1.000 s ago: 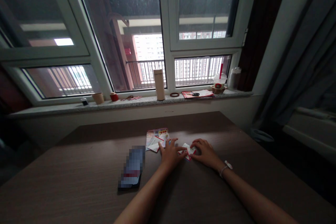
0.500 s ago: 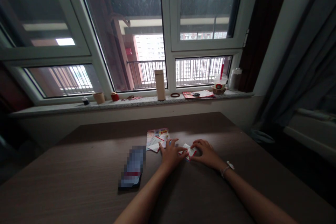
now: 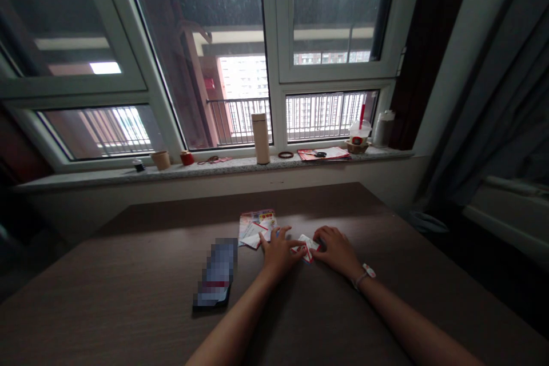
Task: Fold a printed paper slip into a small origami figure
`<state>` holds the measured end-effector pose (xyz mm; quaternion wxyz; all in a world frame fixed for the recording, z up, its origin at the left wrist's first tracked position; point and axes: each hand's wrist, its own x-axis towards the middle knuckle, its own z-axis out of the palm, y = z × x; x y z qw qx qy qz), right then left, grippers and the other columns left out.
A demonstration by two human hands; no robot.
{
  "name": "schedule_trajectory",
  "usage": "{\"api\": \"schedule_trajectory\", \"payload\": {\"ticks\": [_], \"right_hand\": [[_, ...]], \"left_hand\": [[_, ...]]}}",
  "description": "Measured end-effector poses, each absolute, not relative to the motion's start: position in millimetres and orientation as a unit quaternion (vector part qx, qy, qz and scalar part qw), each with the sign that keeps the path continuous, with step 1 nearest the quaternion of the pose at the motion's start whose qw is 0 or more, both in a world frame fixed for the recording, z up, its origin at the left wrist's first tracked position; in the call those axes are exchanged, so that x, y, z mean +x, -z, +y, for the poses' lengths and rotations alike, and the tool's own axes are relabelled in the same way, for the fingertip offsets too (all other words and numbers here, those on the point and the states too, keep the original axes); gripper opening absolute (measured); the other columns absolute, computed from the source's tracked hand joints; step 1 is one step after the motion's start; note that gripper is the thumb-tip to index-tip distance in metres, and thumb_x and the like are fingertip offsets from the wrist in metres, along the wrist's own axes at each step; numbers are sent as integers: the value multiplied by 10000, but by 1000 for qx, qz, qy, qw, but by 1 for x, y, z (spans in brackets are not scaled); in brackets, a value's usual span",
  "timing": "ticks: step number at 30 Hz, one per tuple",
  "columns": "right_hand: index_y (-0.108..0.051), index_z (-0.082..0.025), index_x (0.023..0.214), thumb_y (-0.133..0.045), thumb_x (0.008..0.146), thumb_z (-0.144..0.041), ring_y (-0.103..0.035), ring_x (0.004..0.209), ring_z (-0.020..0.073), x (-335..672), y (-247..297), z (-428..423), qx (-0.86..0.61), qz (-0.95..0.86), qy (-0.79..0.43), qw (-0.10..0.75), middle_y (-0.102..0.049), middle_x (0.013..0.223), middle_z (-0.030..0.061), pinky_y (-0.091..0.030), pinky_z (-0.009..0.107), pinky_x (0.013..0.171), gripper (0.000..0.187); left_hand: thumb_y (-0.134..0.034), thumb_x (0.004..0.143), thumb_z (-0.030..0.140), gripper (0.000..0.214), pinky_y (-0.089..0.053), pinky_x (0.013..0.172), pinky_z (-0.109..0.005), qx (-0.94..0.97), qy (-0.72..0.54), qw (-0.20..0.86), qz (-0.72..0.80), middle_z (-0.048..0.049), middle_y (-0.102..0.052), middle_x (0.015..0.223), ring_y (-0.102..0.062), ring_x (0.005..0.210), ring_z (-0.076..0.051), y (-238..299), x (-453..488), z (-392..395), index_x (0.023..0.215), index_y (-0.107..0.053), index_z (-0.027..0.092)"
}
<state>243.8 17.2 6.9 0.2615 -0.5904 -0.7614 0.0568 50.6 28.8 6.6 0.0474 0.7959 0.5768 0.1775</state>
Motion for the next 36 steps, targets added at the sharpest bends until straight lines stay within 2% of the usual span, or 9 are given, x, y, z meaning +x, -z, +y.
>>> {"api": "schedule_trajectory", "payload": {"ticks": [8,22,36], "right_hand": [[-639,-256,861,-586,808,-376,-527,1006,227,241,-7,24,-618,-745,-36,250,-651,997,20,-361,341,840,142],[-646,-256,834,-543,845,-332,-522,990,219,237,-7,31,-629,-737,-23,247,-645,1002,17,-373,337,814,128],[-683,-249,929,-503,894,-336,-518,1028,210,247,3,31,-553,-766,-93,314,-632,1012,39,-367,363,925,203]], "left_hand": [[-596,792,599,269,-15,1042,-739,794,-157,51,585,47,-432,1439,-287,1345,-336,-10,51,28,1030,-679,507],[-621,780,585,260,-15,1027,-759,797,-180,55,574,37,-456,1421,-312,1330,-349,-6,50,30,1011,-693,489],[-565,827,577,270,25,1007,-775,806,-183,47,562,28,-468,1404,-310,1330,-333,-5,48,24,1071,-656,506]]}}
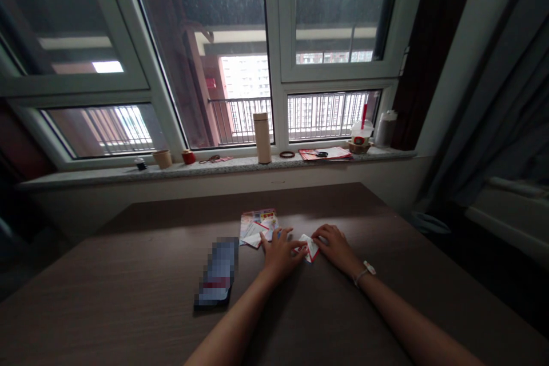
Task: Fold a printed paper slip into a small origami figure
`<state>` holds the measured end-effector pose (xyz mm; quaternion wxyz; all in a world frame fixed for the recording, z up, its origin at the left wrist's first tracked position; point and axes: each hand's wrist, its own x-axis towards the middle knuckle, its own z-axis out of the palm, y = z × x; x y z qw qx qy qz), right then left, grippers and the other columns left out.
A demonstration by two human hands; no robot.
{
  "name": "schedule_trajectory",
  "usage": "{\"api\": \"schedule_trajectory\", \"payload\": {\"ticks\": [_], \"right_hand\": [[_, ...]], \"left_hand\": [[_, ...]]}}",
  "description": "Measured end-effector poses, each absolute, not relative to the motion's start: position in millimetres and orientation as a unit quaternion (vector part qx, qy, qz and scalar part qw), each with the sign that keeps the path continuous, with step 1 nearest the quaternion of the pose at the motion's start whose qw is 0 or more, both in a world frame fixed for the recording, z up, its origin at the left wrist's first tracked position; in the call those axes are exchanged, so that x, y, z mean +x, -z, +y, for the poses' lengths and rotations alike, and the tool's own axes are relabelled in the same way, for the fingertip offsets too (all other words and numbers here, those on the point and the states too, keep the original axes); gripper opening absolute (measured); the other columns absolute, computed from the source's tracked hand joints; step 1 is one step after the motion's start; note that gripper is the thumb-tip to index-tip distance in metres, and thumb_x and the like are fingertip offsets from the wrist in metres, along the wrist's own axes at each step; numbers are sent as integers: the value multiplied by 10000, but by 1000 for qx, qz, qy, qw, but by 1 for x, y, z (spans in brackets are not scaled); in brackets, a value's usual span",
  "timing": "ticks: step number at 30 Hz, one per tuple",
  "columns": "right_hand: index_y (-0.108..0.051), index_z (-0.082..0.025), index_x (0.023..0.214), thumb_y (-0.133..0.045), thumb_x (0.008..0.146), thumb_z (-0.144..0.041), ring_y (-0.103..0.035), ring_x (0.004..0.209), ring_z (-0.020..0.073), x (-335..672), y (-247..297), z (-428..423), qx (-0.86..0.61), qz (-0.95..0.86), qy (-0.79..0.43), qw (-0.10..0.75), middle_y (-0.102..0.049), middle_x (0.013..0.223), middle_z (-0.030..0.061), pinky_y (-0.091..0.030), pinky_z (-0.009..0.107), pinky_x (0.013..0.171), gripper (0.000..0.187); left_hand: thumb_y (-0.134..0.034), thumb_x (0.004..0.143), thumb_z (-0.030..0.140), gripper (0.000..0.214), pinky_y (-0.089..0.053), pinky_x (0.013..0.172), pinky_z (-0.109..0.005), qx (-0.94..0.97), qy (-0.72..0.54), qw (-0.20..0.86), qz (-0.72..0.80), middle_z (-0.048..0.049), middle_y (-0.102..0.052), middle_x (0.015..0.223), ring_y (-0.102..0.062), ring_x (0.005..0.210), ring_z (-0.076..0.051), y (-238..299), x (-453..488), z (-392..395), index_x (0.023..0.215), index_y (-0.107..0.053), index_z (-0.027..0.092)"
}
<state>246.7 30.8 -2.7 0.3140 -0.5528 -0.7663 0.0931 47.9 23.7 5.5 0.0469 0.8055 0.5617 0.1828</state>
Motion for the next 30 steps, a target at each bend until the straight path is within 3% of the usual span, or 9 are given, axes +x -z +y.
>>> {"api": "schedule_trajectory", "payload": {"ticks": [7,13,30], "right_hand": [[-733,-271,901,-594,846,-335,-528,1015,209,246,1,25,-503,-804,-89,304,-652,982,34,-354,370,951,162],[-731,-263,898,-614,826,-360,-539,996,217,243,-3,23,-517,-801,-76,291,-673,967,29,-337,396,961,168],[-686,-303,993,-502,890,-320,-495,1111,218,246,3,28,-512,-807,-107,273,-649,1099,18,-254,454,1049,211]], "left_hand": [[-569,830,565,279,16,1000,-782,807,-194,53,556,17,-484,1386,-324,1318,-339,-2,47,26,1086,-653,495],[-635,773,569,398,27,1010,-769,793,-200,63,572,-48,-473,1393,-327,1316,-356,-2,45,27,1139,-651,415],[-702,734,454,335,36,1026,-749,798,-189,109,562,-19,-453,1417,-268,1358,-343,-8,39,30,1063,-686,395]]}}
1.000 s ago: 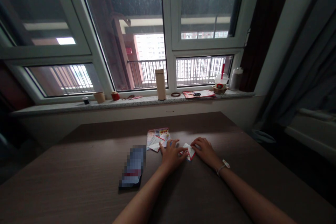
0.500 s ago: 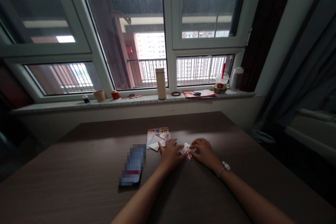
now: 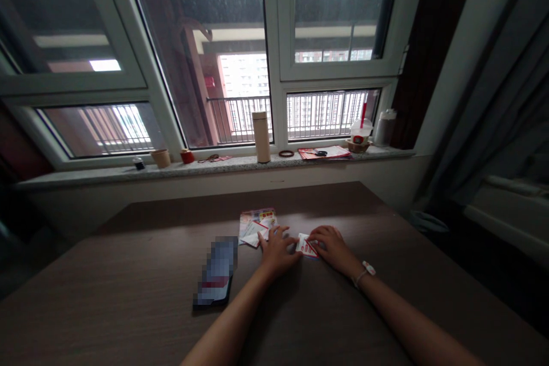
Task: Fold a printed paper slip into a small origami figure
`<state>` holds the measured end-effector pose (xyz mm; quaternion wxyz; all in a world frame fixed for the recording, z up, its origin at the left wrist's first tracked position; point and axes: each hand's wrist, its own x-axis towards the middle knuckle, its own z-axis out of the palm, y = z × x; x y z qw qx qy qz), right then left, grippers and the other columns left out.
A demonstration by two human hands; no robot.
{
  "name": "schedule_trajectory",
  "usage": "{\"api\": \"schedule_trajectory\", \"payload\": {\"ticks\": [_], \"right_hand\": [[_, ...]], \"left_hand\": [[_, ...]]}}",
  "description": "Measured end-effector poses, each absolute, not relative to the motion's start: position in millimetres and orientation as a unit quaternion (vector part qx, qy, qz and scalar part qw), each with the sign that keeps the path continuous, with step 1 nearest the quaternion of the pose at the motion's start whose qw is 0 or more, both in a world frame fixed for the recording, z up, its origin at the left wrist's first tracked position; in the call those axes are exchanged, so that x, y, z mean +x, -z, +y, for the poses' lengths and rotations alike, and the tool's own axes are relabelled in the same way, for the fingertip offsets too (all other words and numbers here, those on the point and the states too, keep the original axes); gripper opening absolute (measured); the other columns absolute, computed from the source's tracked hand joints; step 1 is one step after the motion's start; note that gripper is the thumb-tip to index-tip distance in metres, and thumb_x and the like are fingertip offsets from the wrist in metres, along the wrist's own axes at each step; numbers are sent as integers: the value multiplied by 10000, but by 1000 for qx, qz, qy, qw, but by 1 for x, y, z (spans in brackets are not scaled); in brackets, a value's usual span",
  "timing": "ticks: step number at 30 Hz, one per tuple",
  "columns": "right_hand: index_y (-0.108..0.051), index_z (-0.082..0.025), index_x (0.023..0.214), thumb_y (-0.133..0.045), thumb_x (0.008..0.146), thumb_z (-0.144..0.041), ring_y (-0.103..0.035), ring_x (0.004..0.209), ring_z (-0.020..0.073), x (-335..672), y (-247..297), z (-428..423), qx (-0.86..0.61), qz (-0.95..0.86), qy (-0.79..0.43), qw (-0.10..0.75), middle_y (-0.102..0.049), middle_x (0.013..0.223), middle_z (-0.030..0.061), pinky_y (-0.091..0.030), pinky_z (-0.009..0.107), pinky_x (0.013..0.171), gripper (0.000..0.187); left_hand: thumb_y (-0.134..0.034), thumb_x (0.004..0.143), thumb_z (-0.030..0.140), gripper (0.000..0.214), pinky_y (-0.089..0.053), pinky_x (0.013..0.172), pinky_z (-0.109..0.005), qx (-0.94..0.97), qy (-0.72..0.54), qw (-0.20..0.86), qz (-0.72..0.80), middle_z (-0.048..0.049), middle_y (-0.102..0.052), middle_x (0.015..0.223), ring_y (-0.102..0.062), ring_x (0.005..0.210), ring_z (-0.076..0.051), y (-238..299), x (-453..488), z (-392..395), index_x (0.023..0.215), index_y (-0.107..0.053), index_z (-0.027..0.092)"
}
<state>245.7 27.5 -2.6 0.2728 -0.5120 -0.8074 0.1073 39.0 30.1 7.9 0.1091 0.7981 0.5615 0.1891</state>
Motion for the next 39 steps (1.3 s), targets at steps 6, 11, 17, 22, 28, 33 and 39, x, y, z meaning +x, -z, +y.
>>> {"api": "schedule_trajectory", "payload": {"ticks": [6,11,17,22,28,33,39], "right_hand": [[-689,-299,1003,-448,909,-303,-494,1124,219,246,3,28,-506,-809,-117,275,-651,1107,30,-236,474,1065,258],[-692,-310,992,-483,898,-368,-464,1185,238,246,-1,25,-512,-798,-143,284,-652,1133,16,-176,528,1096,237],[-694,-301,1021,-546,863,-459,-408,1281,257,248,-1,24,-501,-799,-170,286,-646,1196,25,-163,539,1127,267],[-684,-301,1042,-609,827,-454,-362,1330,258,249,3,26,-484,-807,-189,280,-619,1257,30,-133,550,1143,274],[-684,-278,905,-572,856,-394,-343,1346,256,249,0,26,-482,-798,-231,278,-600,1289,17,-72,583,1142,169],[-674,-257,887,-577,852,-378,-340,1349,260,249,1,28,-483,-794,-247,273,-582,1312,36,-54,584,1143,160],[-664,-252,814,-580,854,-362,-360,1321,243,250,2,29,-479,-797,-236,283,-616,1261,18,-205,518,1125,145]], "left_hand": [[-704,727,516,270,31,1039,-737,786,-209,121,570,-13,-470,1403,-277,1359,-331,-8,39,31,954,-724,372],[-708,724,528,224,28,1049,-726,781,-227,117,570,-11,-461,1409,-280,1362,-326,-8,40,30,870,-742,362],[-709,733,514,186,11,1059,-716,777,-234,101,576,0,-462,1407,-307,1349,-312,-10,41,28,801,-746,345],[-710,745,487,171,-2,1057,-722,777,-234,98,577,1,-474,1395,-309,1348,-311,-10,41,29,763,-740,320],[-700,752,491,183,-13,1053,-733,785,-236,97,565,-2,-476,1387,-317,1345,-320,-10,40,29,855,-736,344],[-691,722,572,418,16,1031,-750,789,-207,105,569,-27,-414,1449,-277,1365,-355,-10,41,29,1115,-658,432],[-608,755,640,361,53,1013,-752,794,-196,110,564,-24,-396,1471,-261,1373,-353,-9,41,29,1034,-700,430]]}}
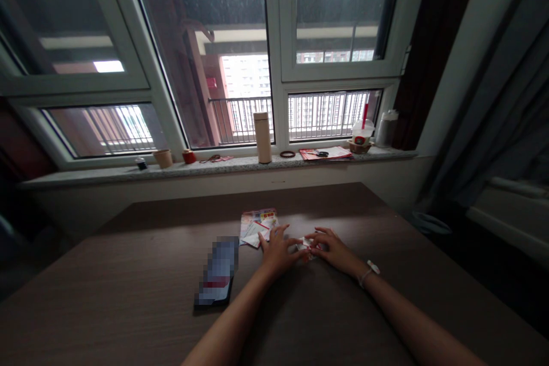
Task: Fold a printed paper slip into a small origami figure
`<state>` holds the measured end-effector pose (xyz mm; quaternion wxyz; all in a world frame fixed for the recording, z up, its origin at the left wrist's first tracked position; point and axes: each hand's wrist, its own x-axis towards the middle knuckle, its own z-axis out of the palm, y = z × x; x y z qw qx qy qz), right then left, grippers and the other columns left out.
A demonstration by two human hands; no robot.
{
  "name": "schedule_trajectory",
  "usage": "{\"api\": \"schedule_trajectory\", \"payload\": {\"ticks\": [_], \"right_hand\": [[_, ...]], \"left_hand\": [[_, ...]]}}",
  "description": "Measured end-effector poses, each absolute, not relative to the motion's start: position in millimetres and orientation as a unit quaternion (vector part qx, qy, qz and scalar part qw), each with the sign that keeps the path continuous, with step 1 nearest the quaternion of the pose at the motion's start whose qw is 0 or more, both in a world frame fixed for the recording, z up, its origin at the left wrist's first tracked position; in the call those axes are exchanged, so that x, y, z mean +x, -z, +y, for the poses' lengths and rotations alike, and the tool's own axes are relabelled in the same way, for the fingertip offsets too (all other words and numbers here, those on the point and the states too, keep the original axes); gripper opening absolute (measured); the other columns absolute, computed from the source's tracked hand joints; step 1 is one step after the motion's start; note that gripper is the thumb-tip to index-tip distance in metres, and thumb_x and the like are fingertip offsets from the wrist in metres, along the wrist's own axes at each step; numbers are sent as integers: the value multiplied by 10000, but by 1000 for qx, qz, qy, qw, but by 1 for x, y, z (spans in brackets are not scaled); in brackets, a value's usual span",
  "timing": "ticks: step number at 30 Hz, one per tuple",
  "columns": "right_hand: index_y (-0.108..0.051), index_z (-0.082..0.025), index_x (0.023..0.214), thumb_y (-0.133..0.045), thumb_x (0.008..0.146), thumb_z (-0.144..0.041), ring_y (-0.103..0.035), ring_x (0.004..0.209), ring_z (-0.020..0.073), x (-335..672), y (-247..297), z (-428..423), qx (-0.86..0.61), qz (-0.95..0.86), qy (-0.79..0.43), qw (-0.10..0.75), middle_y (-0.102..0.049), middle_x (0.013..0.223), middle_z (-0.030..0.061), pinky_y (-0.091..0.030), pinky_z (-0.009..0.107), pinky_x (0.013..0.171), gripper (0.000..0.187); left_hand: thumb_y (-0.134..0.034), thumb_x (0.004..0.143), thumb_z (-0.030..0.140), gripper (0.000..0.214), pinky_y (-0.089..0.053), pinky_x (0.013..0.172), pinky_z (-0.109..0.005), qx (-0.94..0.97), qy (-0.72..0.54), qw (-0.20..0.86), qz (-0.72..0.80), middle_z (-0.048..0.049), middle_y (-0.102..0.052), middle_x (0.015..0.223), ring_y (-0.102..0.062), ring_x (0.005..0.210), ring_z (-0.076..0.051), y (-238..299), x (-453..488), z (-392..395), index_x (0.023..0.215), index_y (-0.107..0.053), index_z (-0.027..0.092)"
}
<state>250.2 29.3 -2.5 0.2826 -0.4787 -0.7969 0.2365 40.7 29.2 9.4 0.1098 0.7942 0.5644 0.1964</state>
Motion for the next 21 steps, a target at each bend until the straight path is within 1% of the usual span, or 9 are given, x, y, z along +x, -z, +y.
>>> {"api": "schedule_trajectory", "payload": {"ticks": [3,10,12,16,17,21], "right_hand": [[-665,-247,788,-610,833,-351,-382,1284,238,251,4,31,-481,-798,-212,295,-626,1221,21,-297,463,1087,126],[-661,-220,759,-639,799,-400,-476,1150,228,251,11,35,-506,-780,-189,316,-611,1143,52,-367,392,1020,186],[-660,-220,792,-635,800,-400,-483,1136,225,250,12,35,-509,-774,-190,324,-608,1138,51,-369,383,1009,182],[-677,-259,890,-618,807,-397,-469,1145,223,248,11,33,-516,-779,-176,309,-598,1138,33,-338,395,1023,171],[-679,-269,901,-611,811,-398,-466,1144,222,248,10,32,-518,-780,-173,305,-595,1136,28,-335,394,1022,171],[-669,-270,904,-586,828,-394,-465,1130,227,244,8,29,-529,-775,-162,306,-591,1117,25,-330,396,1018,167]], "left_hand": [[-602,776,616,311,53,1016,-750,786,-202,109,574,-16,-403,1466,-260,1372,-350,-9,40,30,995,-716,426],[-613,820,514,188,3,1018,-764,784,-201,99,579,6,-432,1440,-294,1355,-341,-10,42,30,935,-727,419],[-620,820,500,181,-10,1016,-766,784,-201,92,581,2,-441,1431,-301,1350,-337,-10,43,29,942,-722,413],[-620,821,494,296,-19,1026,-756,791,-200,73,574,-16,-455,1416,-325,1328,-332,-10,45,28,1111,-654,443],[-615,826,490,305,-19,1028,-754,794,-197,71,571,-17,-456,1415,-328,1325,-332,-10,45,28,1128,-644,452],[-591,844,483,218,-20,1019,-762,795,-186,72,573,-6,-452,1414,-315,1330,-337,-9,45,29,1037,-689,452]]}}
